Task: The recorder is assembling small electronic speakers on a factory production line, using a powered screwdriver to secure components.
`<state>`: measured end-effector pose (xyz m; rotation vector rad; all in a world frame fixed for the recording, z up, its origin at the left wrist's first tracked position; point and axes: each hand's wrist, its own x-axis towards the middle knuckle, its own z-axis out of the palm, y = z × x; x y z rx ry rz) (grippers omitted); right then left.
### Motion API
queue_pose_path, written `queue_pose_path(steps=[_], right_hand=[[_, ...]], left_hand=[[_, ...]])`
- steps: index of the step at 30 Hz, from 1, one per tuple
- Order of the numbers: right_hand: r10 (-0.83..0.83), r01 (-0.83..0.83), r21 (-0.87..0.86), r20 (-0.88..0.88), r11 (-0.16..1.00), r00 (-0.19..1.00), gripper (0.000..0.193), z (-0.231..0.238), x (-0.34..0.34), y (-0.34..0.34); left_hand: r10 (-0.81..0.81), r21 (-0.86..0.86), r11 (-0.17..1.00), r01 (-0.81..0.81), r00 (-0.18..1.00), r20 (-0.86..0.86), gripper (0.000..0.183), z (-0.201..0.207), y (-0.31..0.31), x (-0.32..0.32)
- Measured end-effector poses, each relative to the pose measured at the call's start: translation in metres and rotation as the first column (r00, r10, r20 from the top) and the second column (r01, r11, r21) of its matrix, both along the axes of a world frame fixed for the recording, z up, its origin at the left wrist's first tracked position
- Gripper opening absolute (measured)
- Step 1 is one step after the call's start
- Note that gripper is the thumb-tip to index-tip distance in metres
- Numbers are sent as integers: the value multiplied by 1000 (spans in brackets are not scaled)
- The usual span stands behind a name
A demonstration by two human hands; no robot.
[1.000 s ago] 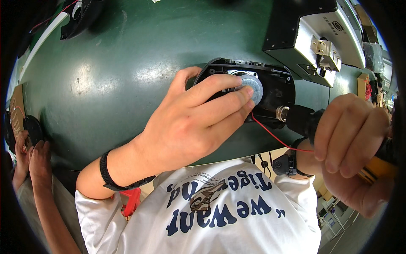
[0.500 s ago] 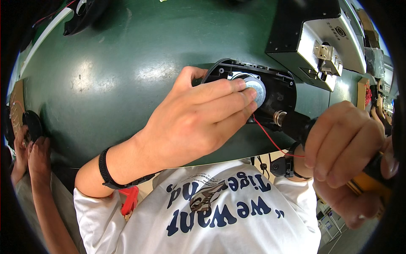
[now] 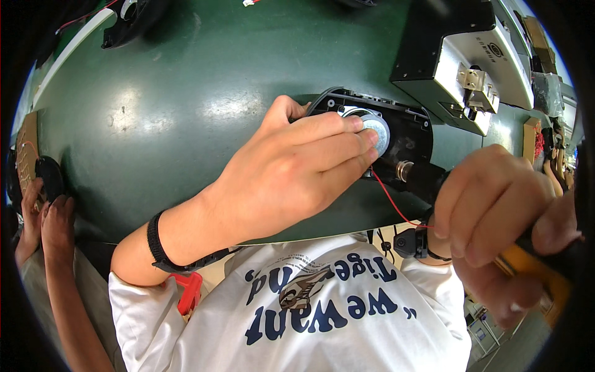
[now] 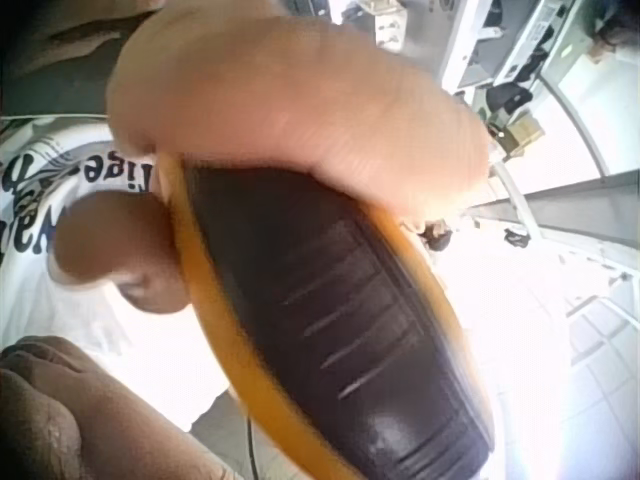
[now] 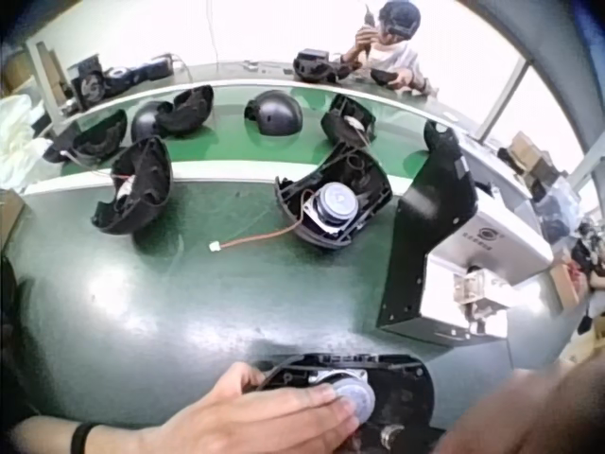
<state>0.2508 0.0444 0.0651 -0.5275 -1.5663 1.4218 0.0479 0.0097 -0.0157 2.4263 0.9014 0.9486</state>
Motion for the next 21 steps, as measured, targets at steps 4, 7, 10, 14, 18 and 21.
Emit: queue_pose_path(steps=[4, 7, 10, 14, 18, 21], right_hand=[[-8, 8, 67, 2, 998, 1000, 35, 6, 1, -5], [-1, 7, 190, -31, 982, 1000, 40, 8, -6, -18], [-219, 231, 79, -132, 970, 967, 42, 11, -15, -35], [-35, 146, 231, -427, 962, 904, 51, 38, 36, -38], [-251, 391, 297, -414, 871, 875, 54, 56, 73, -51], [-284, 379, 227, -360, 897, 889, 54, 32, 78, -42]], left_hand=[[-17, 36, 999, 18, 1000, -22, 39, 5, 3, -3], [-51, 22, 998, 53, 995, -85, 42, 7, 0, -9], [-61, -1, 998, 61, 987, -148, 54, 9, 1, -23], [-52, 5, 999, 53, 988, -144, 55, 22, -4, -28], [-19, 112, 994, 17, 1000, 16, 52, 62, 5, -44], [157, 193, 966, -172, 983, 91, 55, 104, 30, -49]])
